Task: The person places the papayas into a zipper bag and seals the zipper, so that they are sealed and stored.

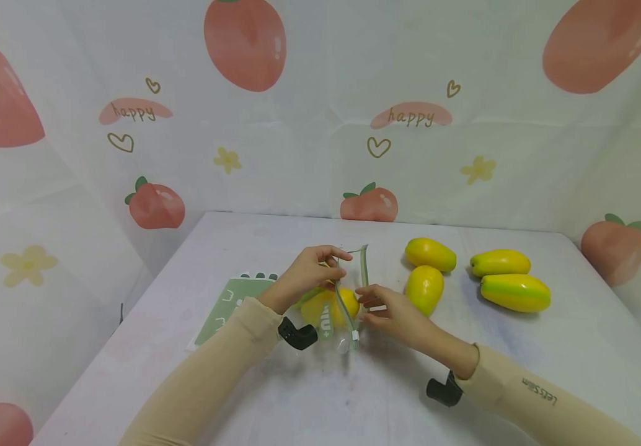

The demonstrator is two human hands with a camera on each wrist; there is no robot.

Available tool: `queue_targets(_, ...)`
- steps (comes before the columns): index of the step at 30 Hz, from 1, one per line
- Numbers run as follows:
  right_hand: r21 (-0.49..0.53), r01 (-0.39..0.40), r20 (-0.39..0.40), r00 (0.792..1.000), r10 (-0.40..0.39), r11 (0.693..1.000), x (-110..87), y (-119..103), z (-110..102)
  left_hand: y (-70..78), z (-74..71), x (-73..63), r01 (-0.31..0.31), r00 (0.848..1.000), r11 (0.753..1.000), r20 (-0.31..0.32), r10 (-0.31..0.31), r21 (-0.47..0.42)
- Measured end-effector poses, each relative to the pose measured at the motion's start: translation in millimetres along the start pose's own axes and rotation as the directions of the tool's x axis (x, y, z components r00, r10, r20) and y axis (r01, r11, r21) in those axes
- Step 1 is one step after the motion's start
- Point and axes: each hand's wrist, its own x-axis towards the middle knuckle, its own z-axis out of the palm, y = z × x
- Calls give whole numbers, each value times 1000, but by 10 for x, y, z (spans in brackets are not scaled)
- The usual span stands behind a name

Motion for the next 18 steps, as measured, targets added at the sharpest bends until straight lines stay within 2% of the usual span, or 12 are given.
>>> queue_targets(4,18,23,-2,1000,-23,1000,-13,9,-22,-4,2,3,6,1000,1000,-4,-6,6)
queue_targets(11,60,3,-10,1000,-2,998,-29,-9,-117,-18,7,7,12,1000,1000,-16,-12,12)
queue_targets(18,16,0,-68,998,1,1000,-63,-38,-264,-7,13,-4,11,1000,1000,-17,-11,3)
